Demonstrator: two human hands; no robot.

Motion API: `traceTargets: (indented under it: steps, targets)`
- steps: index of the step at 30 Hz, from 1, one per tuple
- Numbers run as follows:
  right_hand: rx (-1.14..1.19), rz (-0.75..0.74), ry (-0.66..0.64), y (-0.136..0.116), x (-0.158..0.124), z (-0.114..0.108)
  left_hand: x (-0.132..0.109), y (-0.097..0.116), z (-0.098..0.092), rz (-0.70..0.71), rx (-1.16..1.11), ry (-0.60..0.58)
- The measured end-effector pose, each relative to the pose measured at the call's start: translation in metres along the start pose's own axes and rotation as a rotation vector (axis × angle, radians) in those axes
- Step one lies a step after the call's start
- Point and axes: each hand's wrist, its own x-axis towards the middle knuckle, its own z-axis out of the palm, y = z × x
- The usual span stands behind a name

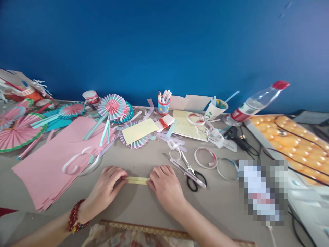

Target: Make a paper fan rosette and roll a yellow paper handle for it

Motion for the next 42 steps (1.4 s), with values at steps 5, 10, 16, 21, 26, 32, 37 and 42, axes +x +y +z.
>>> traceTargets:
  steps: [5,10,16,21,26,32,37,42]
  targets:
    - [-0.005,-0.009,-0.001,0.0,0.0,0.002,0.0,0.002,0.002,-0.033,0.009,0.003]
    - [-0.013,-0.019,-0.016,0.001,0.001,0.003,0.0,0.001,0.002,-0.035,0.026,-0.001]
    - [-0.032,-0.024,-0.043,0.003,0.003,0.003,0.002,0.002,0.001,-0.031,0.036,-0.007]
    - [-0.009,-0.015,-0.056,0.004,0.005,0.003,0.002,0.002,0.0,-0.045,0.033,-0.028]
    - [0.008,-0.01,-0.05,0.005,0.004,0.004,-0.003,-0.001,0.003,-0.07,0.02,-0.012]
    - [-0.002,-0.018,-0.039,0.005,0.003,0.006,-0.008,-0.001,0.004,-0.093,0.07,0.026]
    - [0.003,-0.02,-0.032,0.005,0.002,0.005,-0.01,0.0,0.004,-0.068,0.121,0.017]
    - [0.007,-0.016,-0.041,0.005,0.002,0.006,-0.011,-0.001,0.003,-0.03,0.133,-0.011]
